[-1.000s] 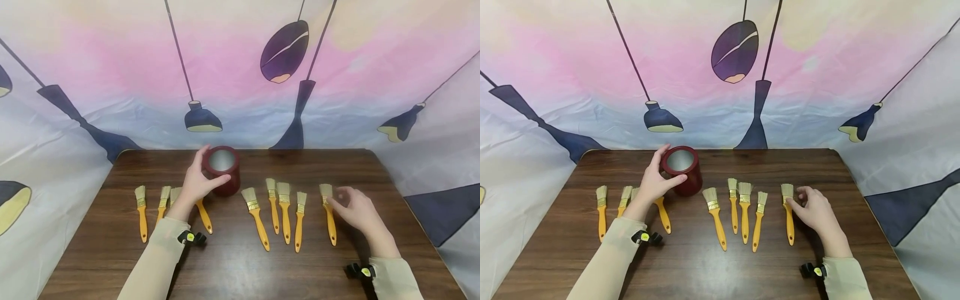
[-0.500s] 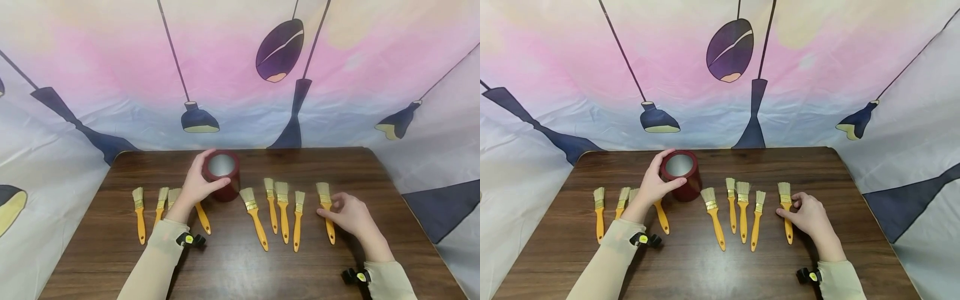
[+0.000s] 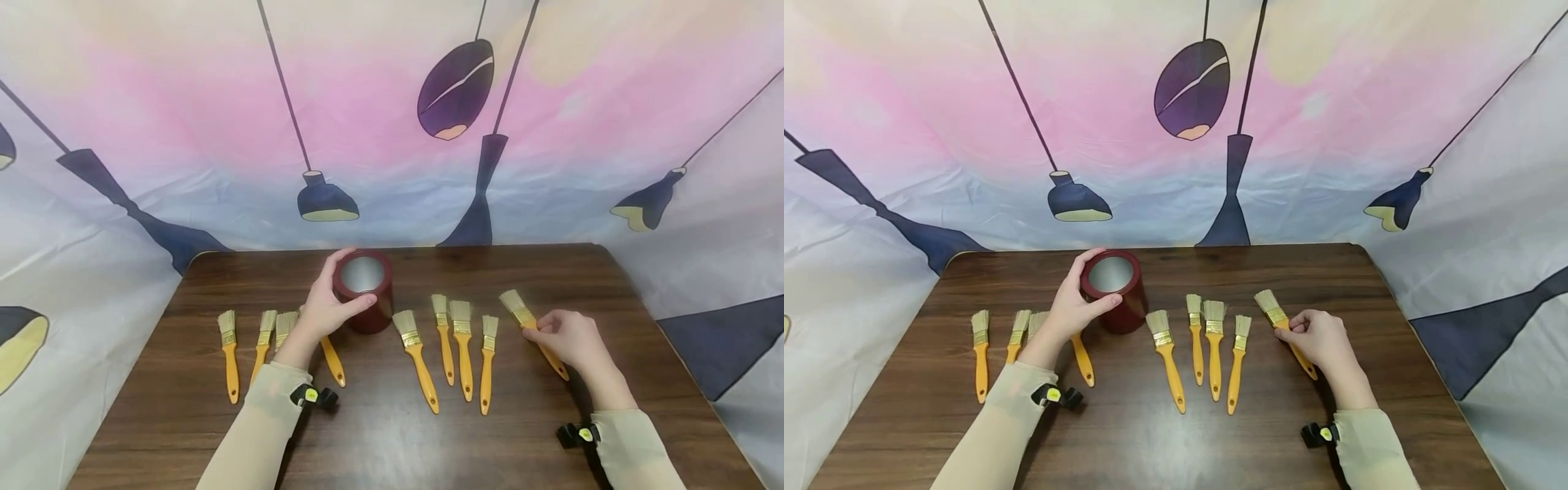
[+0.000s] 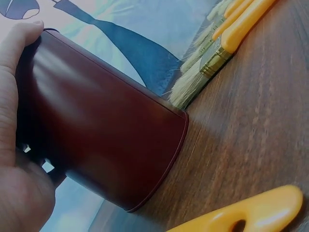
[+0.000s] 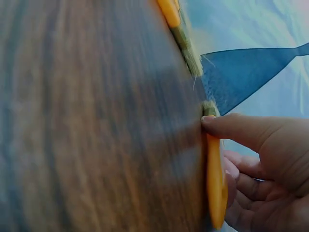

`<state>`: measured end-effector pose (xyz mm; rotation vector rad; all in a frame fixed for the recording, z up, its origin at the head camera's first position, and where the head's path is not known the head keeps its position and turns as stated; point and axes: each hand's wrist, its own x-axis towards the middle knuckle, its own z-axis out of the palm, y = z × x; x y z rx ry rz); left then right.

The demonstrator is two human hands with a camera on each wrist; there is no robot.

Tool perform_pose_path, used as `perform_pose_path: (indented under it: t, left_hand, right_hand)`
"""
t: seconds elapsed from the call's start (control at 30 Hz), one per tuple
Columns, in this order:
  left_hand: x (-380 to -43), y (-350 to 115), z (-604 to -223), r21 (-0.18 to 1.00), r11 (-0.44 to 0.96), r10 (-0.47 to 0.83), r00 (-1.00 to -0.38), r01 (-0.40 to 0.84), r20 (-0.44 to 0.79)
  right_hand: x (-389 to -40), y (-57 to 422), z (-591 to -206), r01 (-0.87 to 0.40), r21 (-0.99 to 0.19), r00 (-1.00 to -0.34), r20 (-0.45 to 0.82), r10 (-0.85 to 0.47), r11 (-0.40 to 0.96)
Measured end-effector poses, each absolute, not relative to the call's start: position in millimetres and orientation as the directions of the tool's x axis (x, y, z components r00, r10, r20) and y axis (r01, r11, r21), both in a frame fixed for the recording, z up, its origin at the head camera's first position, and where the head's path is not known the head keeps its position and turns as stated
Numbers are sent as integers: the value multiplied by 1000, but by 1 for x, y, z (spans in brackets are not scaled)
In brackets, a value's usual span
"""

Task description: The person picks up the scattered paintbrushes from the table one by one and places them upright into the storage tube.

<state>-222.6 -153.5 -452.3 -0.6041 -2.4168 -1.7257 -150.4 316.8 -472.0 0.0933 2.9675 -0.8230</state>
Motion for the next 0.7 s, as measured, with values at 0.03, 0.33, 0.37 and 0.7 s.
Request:
perform_pose_path:
  t: [0.03, 0.33, 0.37, 0.7]
  left_hand:
    - [-222, -154, -453, 882, 274, 257, -913, 384, 317]
    - [-221, -162, -452, 871, 272, 291, -898, 408, 330]
    - [-222, -162, -452, 872, 272, 295, -897, 408, 328]
    - [-223, -159, -454, 883, 238, 317, -892, 404, 323]
  right_hand:
    - [-151, 317, -473, 76, -512, -996, -71, 46, 855]
    - [-159, 311, -475, -34, -559, -999, 40, -14, 828]
    - [-160, 310, -474, -56, -563, -998, 66, -22, 825]
    - [-158, 298, -468, -178, -606, -967, 254, -24, 775]
